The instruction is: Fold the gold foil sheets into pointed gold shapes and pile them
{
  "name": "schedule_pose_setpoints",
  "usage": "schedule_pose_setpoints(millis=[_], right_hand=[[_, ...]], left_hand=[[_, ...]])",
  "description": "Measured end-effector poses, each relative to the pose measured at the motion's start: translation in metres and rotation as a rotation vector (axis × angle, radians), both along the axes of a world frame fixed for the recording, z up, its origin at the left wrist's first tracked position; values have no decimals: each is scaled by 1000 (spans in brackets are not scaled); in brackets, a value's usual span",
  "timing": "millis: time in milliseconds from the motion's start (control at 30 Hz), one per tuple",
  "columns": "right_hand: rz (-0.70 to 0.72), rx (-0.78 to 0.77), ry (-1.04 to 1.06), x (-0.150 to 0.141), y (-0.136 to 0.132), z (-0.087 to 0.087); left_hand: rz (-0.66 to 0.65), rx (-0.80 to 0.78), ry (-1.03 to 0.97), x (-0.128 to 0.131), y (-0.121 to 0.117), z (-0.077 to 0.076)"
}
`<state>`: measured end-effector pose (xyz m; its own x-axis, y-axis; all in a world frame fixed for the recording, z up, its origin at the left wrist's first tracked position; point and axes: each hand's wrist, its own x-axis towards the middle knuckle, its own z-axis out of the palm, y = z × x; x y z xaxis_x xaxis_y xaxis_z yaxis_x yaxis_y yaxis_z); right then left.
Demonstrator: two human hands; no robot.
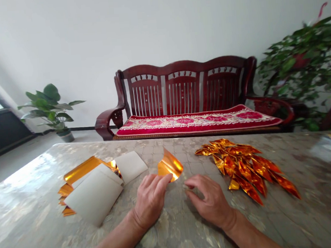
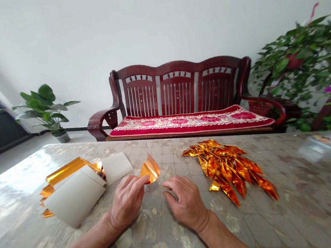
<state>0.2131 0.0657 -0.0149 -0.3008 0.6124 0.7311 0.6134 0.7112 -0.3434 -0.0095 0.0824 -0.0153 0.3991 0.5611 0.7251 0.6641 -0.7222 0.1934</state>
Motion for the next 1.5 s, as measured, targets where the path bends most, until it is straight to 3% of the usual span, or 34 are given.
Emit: schedule_pose_setpoints(millis=[100, 300, 600, 833, 1033, 1300, 1500], right_hand=[[-40, -49, -44, -6, -3, 2], [-73, -136, -190, -9, -1, -1], [-111, -357, 14, 6, 12, -14], [-227, -198, -126, 7, 6, -2], [-150, -161, -212, 1, -1, 9], [-201, -231, -216, 8, 11, -9], [-240, -250, -245, 10, 11, -5]], left_hand=[[-30, -41, 129, 5, -8, -1], [-183, -171, 187, 17, -13, -2], [40, -296, 226, 1, 7, 3], [101, -217, 371, 5, 7, 4], [97, -130, 485, 13, 4, 6], [78, -358, 284, 6, 8, 0], [100, -519, 175, 6, 14, 1]])
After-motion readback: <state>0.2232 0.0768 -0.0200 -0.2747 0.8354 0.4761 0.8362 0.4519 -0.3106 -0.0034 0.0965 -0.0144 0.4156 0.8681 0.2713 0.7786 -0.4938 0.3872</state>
